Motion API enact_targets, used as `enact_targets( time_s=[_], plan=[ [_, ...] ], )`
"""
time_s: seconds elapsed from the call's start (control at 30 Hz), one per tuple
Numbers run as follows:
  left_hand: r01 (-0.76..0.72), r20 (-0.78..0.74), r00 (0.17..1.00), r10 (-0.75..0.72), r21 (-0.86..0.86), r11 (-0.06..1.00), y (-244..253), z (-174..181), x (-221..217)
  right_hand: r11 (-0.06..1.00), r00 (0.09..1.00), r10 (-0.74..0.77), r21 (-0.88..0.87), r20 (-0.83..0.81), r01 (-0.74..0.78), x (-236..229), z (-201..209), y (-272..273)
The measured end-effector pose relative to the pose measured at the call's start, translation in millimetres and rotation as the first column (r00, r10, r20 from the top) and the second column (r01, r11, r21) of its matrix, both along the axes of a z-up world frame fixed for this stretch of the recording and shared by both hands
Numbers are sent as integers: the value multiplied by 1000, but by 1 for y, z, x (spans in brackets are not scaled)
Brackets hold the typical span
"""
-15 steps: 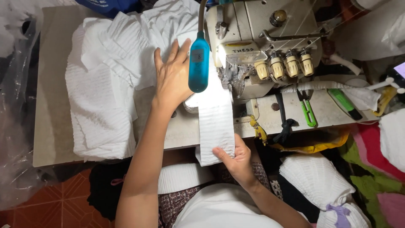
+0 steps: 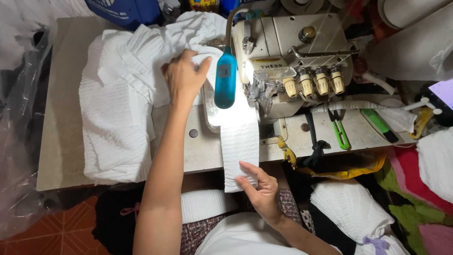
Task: Sewing and inspecting white fabric pieces using an overlock sewing machine at a workstation.
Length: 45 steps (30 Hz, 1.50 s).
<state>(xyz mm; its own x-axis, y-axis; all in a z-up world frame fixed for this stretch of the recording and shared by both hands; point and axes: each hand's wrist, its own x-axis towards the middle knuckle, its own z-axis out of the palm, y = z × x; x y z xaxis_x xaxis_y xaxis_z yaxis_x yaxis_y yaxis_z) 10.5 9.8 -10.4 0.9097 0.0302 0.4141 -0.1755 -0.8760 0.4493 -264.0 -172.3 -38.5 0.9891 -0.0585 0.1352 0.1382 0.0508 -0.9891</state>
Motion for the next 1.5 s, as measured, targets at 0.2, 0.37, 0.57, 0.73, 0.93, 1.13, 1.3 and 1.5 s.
enact_targets(
  time_s=[0.2, 0.37, 0.57, 0.73, 0.93, 1.13, 1.3, 1.5],
  plan=[
    [-35, 188, 980, 61, -138, 990, 25, -32, 4, 997, 997, -58, -53, -44, 56, -3, 5, 1],
    [-102, 329, 932, 152, -165, 981, 53, -57, -9, 996, 996, -74, -59, -54, 70, -3, 8, 1],
    [-107, 332, 926, 177, -219, 970, 63, -46, -50, 990, 993, -97, -114, -72, 88, -3, 11, 2],
    [-244, 268, 923, 275, -144, 959, 56, -24, -90, 973, 986, -155, -180, -60, 142, 1, 18, 1],
    [39, 215, 977, 0, -176, 984, 38, -21, -179, 959, 984, -175, -228, -21, 166, 15, 20, 1],
    [81, -812, 422, -404, -410, 908, 92, -54, -282, 938, 977, -212, -279, 14, 207, 34, 25, -5],
    [-279, -825, 545, 148, -12, 960, 194, -302, -344, 952, 986, -166, -262, 6, 162, 53, 20, -6],
    [-488, -974, 224, 36, -80, 869, 183, -383, -369, 978, 987, -113, -163, 116, 131, 76, 20, -1]
  ],
)
